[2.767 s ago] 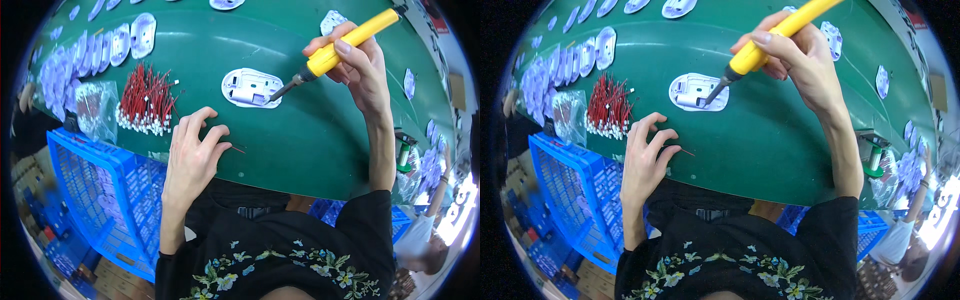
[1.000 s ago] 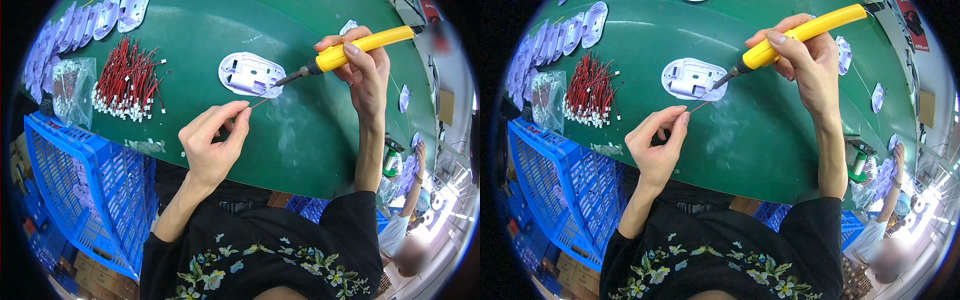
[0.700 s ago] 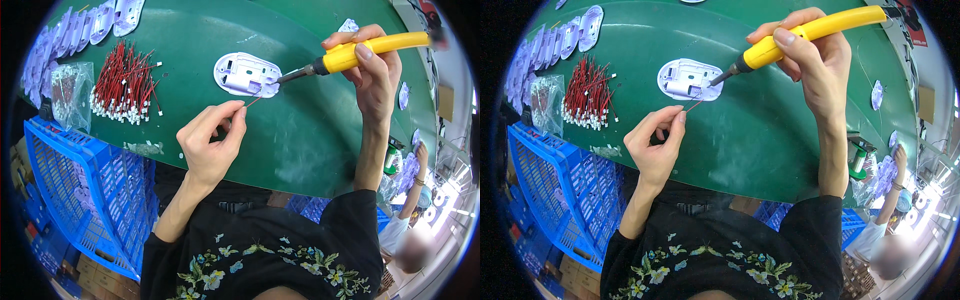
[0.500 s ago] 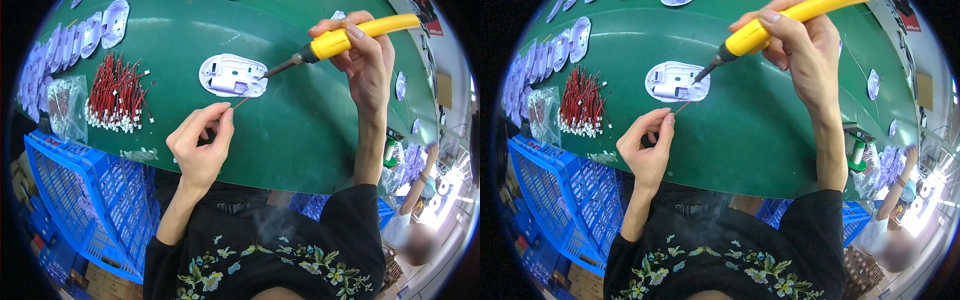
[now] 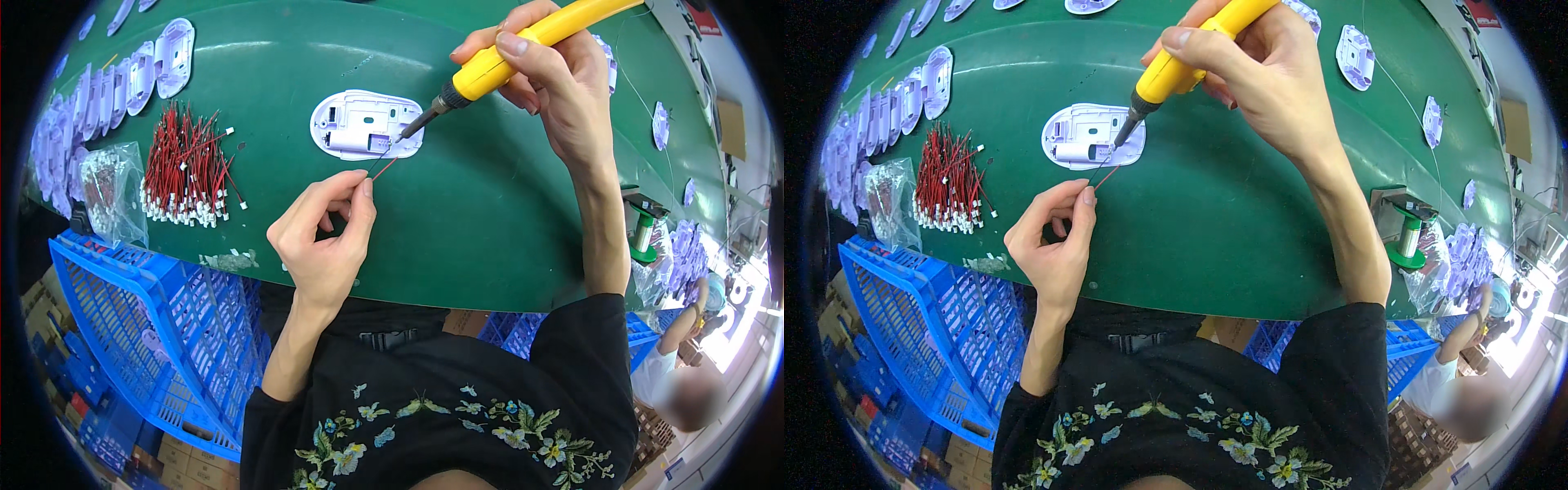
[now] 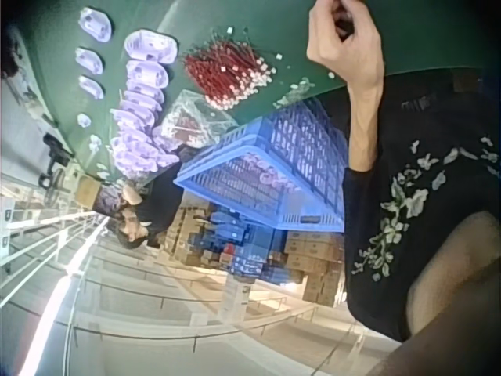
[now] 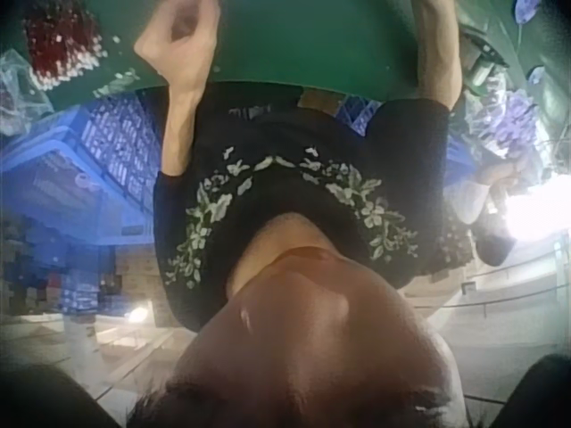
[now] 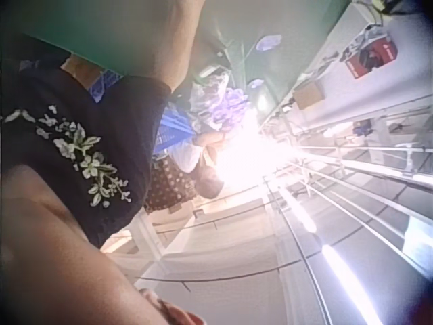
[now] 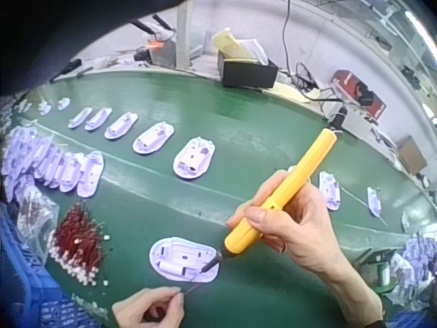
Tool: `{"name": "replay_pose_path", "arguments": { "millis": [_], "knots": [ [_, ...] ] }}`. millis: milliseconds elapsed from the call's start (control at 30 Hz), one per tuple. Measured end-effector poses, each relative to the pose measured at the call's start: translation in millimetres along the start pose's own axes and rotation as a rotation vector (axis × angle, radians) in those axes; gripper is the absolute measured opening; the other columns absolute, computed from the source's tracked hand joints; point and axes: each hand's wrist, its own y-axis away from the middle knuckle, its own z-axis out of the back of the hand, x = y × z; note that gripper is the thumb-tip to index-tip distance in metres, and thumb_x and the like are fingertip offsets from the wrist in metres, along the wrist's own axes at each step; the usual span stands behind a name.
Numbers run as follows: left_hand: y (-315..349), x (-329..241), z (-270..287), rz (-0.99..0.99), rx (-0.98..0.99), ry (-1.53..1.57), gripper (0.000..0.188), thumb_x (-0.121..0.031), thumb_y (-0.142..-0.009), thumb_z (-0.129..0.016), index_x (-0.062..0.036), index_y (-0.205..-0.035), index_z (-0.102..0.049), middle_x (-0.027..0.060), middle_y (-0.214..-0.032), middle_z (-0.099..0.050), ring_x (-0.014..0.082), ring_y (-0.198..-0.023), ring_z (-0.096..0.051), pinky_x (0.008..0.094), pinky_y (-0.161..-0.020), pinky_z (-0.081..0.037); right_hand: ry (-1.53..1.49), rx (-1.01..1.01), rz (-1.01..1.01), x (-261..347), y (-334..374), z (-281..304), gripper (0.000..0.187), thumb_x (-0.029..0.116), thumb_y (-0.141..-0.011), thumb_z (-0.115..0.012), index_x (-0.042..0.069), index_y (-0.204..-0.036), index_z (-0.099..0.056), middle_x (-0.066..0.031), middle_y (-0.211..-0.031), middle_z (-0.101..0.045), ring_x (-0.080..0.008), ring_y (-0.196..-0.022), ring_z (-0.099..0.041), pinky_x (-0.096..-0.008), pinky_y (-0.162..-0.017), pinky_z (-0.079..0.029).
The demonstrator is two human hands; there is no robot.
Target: Solder wires onto the circuit board inside a computer mouse shell at an assembly station.
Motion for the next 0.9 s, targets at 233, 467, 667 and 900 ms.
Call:
{"name": "replay_pose_path", "arguments": {
  "millis": [233,467,667,900],
  "knots": [
    [0,-2,0,0.009,0.011,-0.015,0.013,0.003,-0.083,-0.077,-0.0019,-0.095,-0.076,0.0012,-0.072,-0.072,0.0052,-0.057,-0.063,0.0221,-0.048,-0.033,-0.018,0.025,0.006,-4,-1,0,0.019,0.011,-0.094,-0.073,0.002,-0.099,-0.057,-0.0231,-0.094,-0.075,-0.0071,-0.052,-0.05,-0.0176,-0.047,-0.038],
    [-1,-4,2,0.059,0.059,-0.03,0.011,-0.002,-0.088,-0.077,-0.0015,-0.099,-0.077,0.0013,-0.076,-0.075,0.0042,-0.062,-0.063,0.0203,-0.052,-0.035,-0.052,0.05,-0.013,-9,-4,2,0.015,0.01,-0.097,-0.068,0.002,-0.1,-0.057,-0.0239,-0.095,-0.075,-0.0069,-0.052,-0.05,-0.0174,-0.047,-0.039],
    [-1,-1,0,0.013,0.028,-0.031,0.014,0.002,-0.084,-0.077,-0.0025,-0.097,-0.077,0.001,-0.073,-0.073,0.005,-0.058,-0.064,0.0221,-0.047,-0.033,-0.073,0.05,0.003,-12,-5,2,0.012,0.011,-0.101,-0.064,0.002,-0.103,-0.056,-0.0253,-0.097,-0.074,-0.0059,-0.051,-0.048,-0.0173,-0.048,-0.039],
    [-2,-2,0,0.02,0.034,-0.021,0.013,0.001,-0.084,-0.077,-0.0027,-0.096,-0.077,0.0009,-0.074,-0.073,0.0049,-0.058,-0.064,0.0218,-0.046,-0.033,-0.096,0.056,0.016,-14,-4,3,0.012,0.013,-0.103,-0.062,0.002,-0.102,-0.055,-0.0255,-0.097,-0.074,-0.0057,-0.051,-0.048,-0.0172,-0.047,-0.039]
  ]
}}
